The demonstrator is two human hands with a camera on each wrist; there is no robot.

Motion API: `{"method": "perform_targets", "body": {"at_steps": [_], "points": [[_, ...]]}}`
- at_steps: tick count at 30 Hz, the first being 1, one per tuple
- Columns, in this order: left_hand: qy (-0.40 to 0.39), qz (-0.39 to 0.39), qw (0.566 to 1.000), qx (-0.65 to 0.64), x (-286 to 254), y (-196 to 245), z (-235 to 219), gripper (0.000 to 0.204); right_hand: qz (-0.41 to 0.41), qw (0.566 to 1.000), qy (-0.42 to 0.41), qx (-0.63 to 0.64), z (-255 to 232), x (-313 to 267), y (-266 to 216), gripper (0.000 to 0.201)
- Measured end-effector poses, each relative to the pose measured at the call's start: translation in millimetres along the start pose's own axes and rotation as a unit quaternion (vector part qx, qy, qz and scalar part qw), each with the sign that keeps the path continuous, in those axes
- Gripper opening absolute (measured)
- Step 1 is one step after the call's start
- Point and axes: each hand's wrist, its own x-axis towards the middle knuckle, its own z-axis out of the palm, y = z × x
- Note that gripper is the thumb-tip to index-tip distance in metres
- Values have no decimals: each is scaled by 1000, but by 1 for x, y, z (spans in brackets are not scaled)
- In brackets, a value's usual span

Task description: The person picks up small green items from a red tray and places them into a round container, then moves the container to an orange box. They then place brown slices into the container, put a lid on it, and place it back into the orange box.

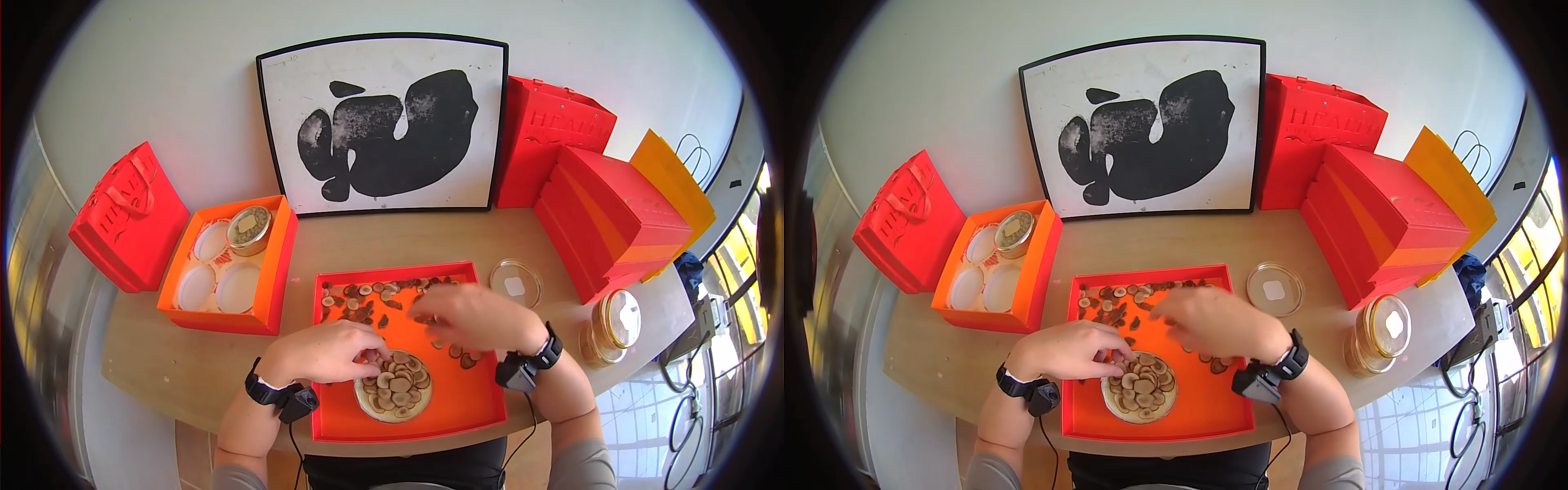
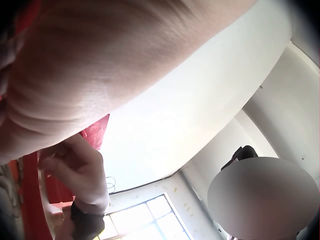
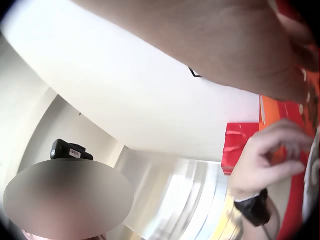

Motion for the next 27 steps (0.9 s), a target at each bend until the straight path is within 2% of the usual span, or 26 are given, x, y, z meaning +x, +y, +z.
{"method": "perform_targets", "body": {"at_steps": [1,2,4,7,11,19,25,27], "points": [[-7,-4,1000,3,0,0,0,32,-37,991,67,-108,2,1,17,29],[-14,-9,1000,6,0,0,-1,32,-37,991,67,-111,0,0,26,29],[-13,-10,1000,2,1,-2,0,31,116,952,38,-281,-2,-2,39,28],[-17,-18,1000,3,2,-2,-2,31,96,940,51,-323,8,-1,64,17],[-12,-29,999,9,1,-1,-2,32,63,948,80,-302,23,0,73,22],[-11,-34,999,7,0,-1,-2,33,110,964,-30,-242,18,3,72,24],[-12,-42,999,11,1,0,-2,33,73,967,0,-245,17,-1,74,19],[-12,-44,999,7,1,0,-2,34,85,965,-4,-247,17,0,74,18]]}}
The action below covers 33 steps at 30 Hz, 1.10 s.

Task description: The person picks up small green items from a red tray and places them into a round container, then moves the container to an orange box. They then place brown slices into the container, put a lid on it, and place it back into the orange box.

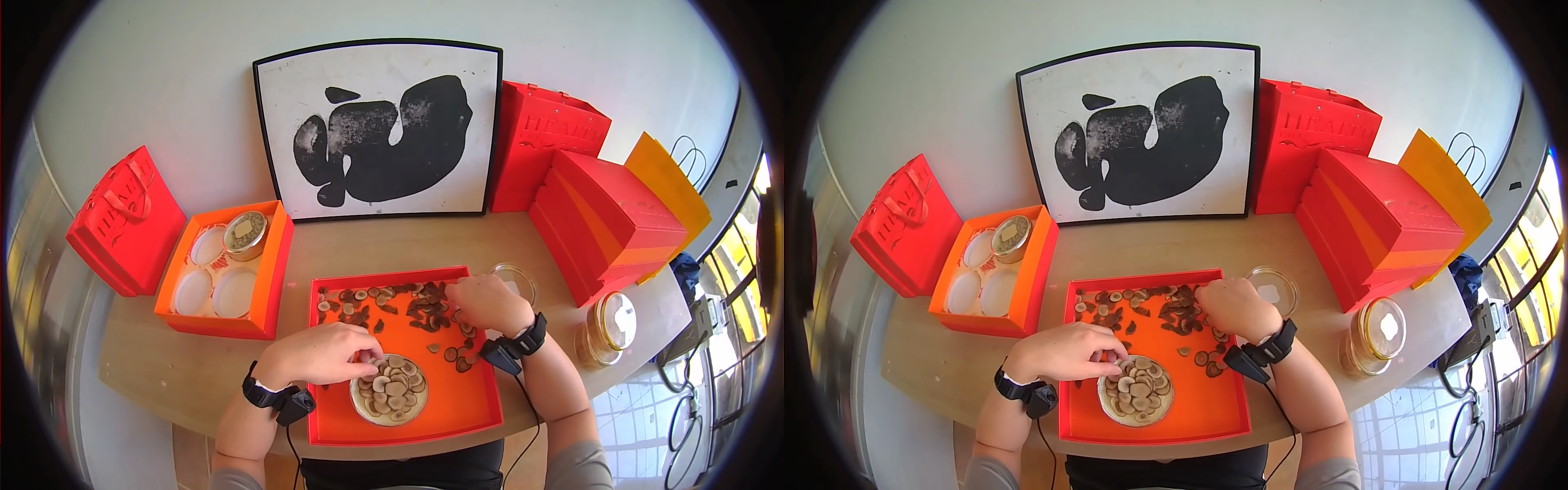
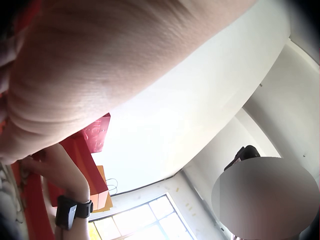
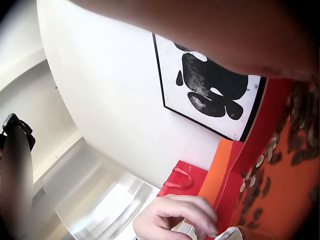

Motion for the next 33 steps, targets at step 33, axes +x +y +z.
{"method": "perform_targets", "body": {"at_steps": [33], "points": [[3,-4,1000,3,-2,7,-3,33,-145,952,-28,269,-52,-8,-67,18]]}}
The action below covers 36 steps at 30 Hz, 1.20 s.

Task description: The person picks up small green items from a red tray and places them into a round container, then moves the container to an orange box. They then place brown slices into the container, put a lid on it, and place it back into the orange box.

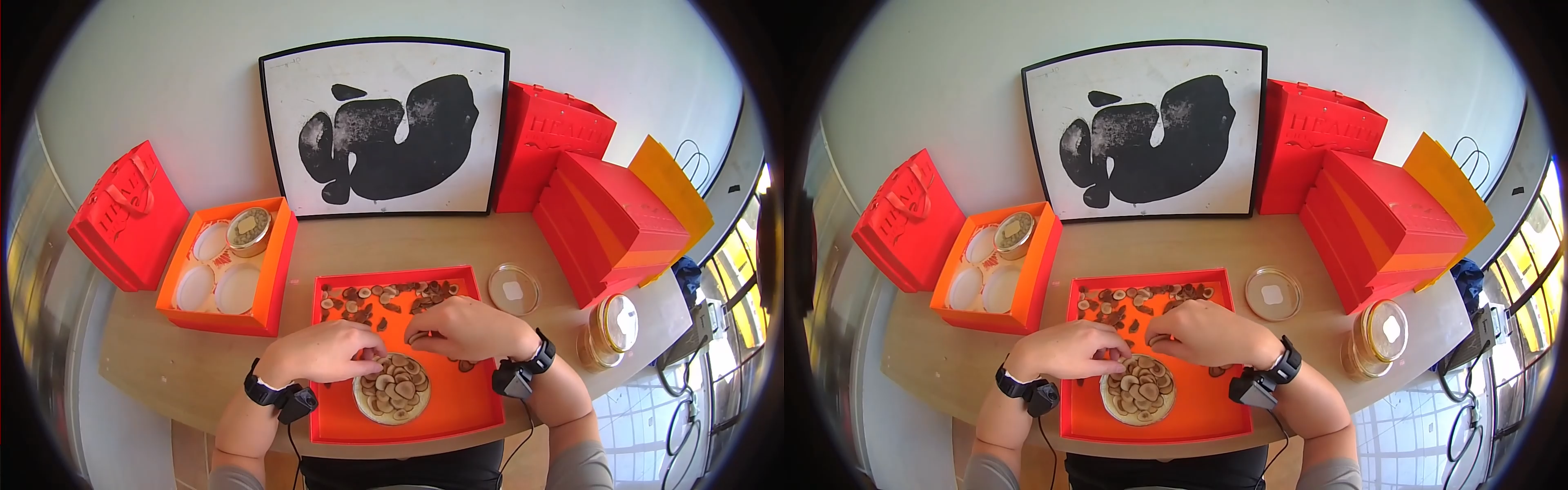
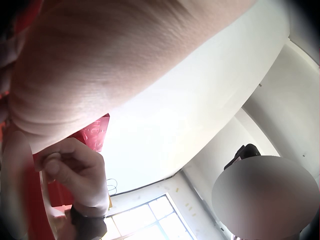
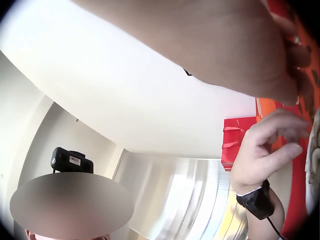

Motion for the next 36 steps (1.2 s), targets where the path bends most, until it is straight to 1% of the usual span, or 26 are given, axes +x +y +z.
{"method": "perform_targets", "body": {"at_steps": [2,3,5,6,8,9,10,11,12,14,15,17,21,23,26,27,29,30,32,33,35,36], "points": [[0,3,1000,4,2,-4,3,35,9,999,-51,9,0,0,-1,19],[-1,3,1000,4,2,-4,3,35,10,999,-50,10,4,-1,-1,19],[0,1,1000,31,3,-6,3,35,-99,992,-33,73,17,-4,0,24],[-2,1,1000,30,3,-5,3,35,-98,992,-33,75,15,-5,3,24],[-1,1,1000,-3,1,0,2,31,-50,997,33,-57,5,-9,11,31],[0,2,1000,-5,1,0,2,31,-50,997,31,-58,0,-11,14,31],[-3,4,1000,-5,1,-1,3,31,23,990,46,-131,-5,-12,17,31],[-7,5,1000,-5,1,0,3,31,95,973,62,-201,-9,-14,21,31],[-7,6,1000,-5,1,0,2,31,95,973,62,-202,-8,-16,24,31],[-8,0,1000,-8,1,0,1,31,190,939,-3,-287,-2,-18,36,34],[-9,0,1000,-7,1,0,2,31,190,939,-3,-286,3,-19,45,34],[-4,4,1000,-8,1,-2,3,32,176,930,-36,-321,14,-16,61,41],[-16,-7,1000,-10,1,0,1,32,198,925,-26,-324,22,-11,69,41],[-15,-1,1000,-9,2,-2,2,32,185,930,-56,-312,21,-11,76,36],[-14,0,1000,-9,2,-2,2,32,177,941,-64,-283,19,-10,80,33],[-13,0,1000,-8,1,-2,2,32,176,941,-64,-283,17,-9,78,33],[-15,-4,1000,-9,1,-1,1,32,194,945,-96,-247,12,-8,72,28],[-15,-4,1000,-9,1,-1,1,32,194,945,-96,-247,12,-8,73,28],[-17,-5,1000,-8,1,0,0,32,178,953,-72,-235,11,-9,76,19],[-17,-5,1000,-7,1,0,0,32,178,953,-72,-235,9,-8,74,19],[-15,-2,1000,-9,1,-1,0,32,173,964,-37,-199,4,-6,69,18],[-15,-3,1000,-9,1,-1,0,32,172,964,-37,-199,4,-6,69,18]]}}
